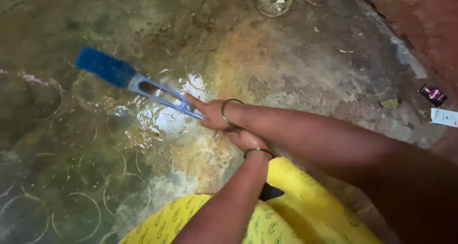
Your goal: The person scrubs the wet concrete floor using a long-handled brush, moving the brush in back-and-forth and circular motions across the surface.
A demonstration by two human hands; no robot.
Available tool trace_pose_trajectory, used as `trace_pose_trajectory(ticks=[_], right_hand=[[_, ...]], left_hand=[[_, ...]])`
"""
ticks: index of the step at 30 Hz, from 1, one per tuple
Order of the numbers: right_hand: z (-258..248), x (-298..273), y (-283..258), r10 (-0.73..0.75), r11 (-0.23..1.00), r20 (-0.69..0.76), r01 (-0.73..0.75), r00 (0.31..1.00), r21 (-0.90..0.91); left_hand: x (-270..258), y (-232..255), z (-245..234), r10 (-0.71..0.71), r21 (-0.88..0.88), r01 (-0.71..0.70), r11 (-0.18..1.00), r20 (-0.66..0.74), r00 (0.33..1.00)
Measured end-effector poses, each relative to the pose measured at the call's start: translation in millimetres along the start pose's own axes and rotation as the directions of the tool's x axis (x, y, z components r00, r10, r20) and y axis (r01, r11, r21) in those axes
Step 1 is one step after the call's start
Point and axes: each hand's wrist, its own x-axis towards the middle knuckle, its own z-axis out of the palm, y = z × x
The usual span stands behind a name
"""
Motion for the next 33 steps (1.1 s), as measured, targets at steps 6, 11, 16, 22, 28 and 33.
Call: trace_pose_trajectory(ticks=[6, 11, 16, 22, 28, 33], right_hand=[[-3, 2, 59, 0.134, 0.986, -0.304, -0.098, 0.943, 0.132], [-24, 10, 114, 0.416, 0.907, -0.495, -0.309, 0.763, 0.286], [-16, 10, 108, 0.45, 0.892, -0.66, -0.271, 0.602, 0.362], [12, 7, 38, 0.226, 0.974, -0.206, -0.219, 0.952, 0.054], [4, -26, -37, -0.006, 0.999, 0.071, 0.008, 0.997, -0.031], [-21, 11, 16, 0.221, 0.975, 0.011, -0.221, 0.975, 0.004]], left_hand=[[9, -1, 11, 0.003, 0.07, -0.015, 0.997, 0.163, 0.987], [32, 44, 24, -0.399, 0.427, 0.273, 0.862, 0.242, 0.884], [31, 45, 19, -0.278, 0.535, 0.139, 0.833, 0.188, 0.942], [-11, 5, -14, -0.081, 0.009, 0.082, 0.997, -0.035, 0.996], [-28, 14, -18, 0.051, -0.199, -0.07, 0.978, -0.099, 0.994], [4, 16, 19, 0.021, -0.057, -0.016, 0.998, 0.09, 0.996]])
